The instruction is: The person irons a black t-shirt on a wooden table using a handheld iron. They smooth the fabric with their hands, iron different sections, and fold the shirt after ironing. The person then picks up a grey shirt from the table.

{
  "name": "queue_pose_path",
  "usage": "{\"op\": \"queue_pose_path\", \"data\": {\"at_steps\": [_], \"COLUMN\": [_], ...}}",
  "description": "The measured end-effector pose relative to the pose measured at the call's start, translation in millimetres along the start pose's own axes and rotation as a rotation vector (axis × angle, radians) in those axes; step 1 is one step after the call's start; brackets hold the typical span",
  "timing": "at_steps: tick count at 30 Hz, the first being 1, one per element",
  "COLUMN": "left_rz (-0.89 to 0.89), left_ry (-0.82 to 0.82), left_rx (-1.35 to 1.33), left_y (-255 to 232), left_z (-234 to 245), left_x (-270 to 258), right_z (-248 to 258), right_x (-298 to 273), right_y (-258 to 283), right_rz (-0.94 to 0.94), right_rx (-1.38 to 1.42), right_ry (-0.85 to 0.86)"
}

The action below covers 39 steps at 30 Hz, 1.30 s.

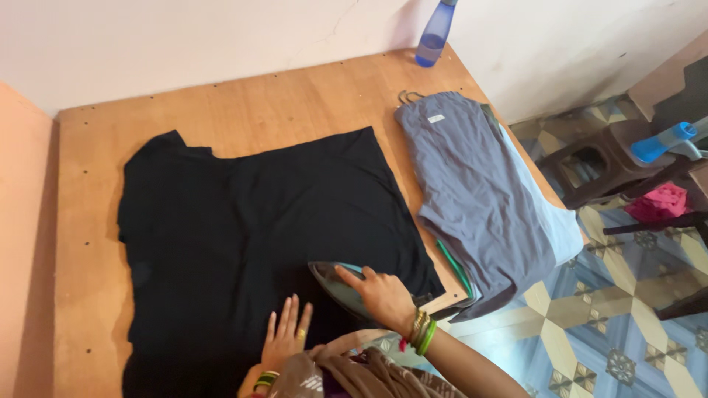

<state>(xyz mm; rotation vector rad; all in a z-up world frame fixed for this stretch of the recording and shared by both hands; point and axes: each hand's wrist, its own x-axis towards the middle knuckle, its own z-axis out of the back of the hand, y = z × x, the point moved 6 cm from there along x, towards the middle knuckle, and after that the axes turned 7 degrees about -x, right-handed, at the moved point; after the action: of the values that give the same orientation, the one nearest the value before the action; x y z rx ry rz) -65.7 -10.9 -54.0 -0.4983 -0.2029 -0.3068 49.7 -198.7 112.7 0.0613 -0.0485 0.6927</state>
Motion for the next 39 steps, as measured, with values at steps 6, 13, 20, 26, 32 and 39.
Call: {"op": "queue_pose_path", "data": {"at_steps": [6, 13, 20, 26, 32, 39], "left_rz": [-0.347, -0.498, -0.609, -0.674, -0.687, -0.606], "left_ry": [-0.083, -0.051, 0.018, -0.032, -0.024, -0.150], "left_rx": [0.103, 0.043, 0.026, 0.103, 0.074, -0.057], "left_y": [-12, -6, -16, -22, -25, -17], "left_z": [11, -22, -22, -9, -8, -17], "left_x": [-23, -37, -58, -48, -49, -48], "right_z": [-4, -9, -3, -6, -9, -15], "right_x": [57, 118, 17, 22, 109, 51], "right_y": [-1, -15, 58, 65, 19, 52], "right_rz": [-0.016, -0.110, 0.107, 0.107, -0.176, -0.212], "right_rx": [-0.151, -0.019, -0.005, -0.184, -0.105, -0.057], "right_ry": [-0.089, -0.164, 0.024, -0.060, -0.160, -0.073]}}
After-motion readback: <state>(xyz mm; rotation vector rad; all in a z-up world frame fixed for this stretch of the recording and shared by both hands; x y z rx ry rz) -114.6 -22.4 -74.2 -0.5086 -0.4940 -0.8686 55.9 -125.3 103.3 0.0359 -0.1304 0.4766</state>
